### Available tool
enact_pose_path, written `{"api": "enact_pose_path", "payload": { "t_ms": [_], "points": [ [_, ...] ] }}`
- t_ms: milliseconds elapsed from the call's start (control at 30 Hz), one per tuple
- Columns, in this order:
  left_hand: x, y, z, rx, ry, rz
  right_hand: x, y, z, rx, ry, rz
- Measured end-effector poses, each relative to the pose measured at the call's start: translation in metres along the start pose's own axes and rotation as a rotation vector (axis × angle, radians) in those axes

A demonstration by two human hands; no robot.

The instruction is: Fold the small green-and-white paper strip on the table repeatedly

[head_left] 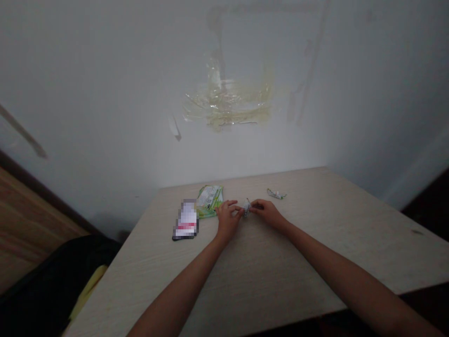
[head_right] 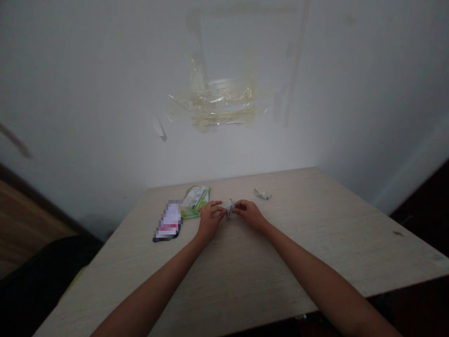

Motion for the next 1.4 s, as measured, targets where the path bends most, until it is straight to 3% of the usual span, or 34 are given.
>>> {"api": "enact_pose_path", "payload": {
  "t_ms": [200,400,533,633,967,1400],
  "points": [
    [0.0,-0.002,0.002,0.005,0.006,0.01,0.004,-0.008,0.001,0.063,-0.038,0.095],
    [0.001,-0.004,-0.003,0.018,-0.006,0.046,0.017,-0.035,-0.02,0.552,-0.235,0.421],
    [0.001,-0.004,-0.005,0.028,-0.012,0.052,0.023,-0.056,-0.023,0.795,-0.144,0.635],
    [0.001,-0.004,-0.005,0.037,-0.017,0.056,0.024,-0.061,-0.018,0.891,-0.052,0.688],
    [0.002,-0.009,-0.007,0.088,-0.023,0.12,0.016,-0.05,-0.007,0.974,0.044,0.548],
    [0.001,-0.008,-0.01,0.083,-0.005,0.141,0.015,-0.019,-0.021,0.631,-0.44,0.29]
  ]
}}
Point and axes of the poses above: each hand's wrist, its own x-axis away from the middle knuckle, its own y-axis out of the palm, z = x × y, the point moved 8 cm from there along -x, towards the middle knuckle, and after that the axes turned 14 degrees about y, right-handed, at the moved point
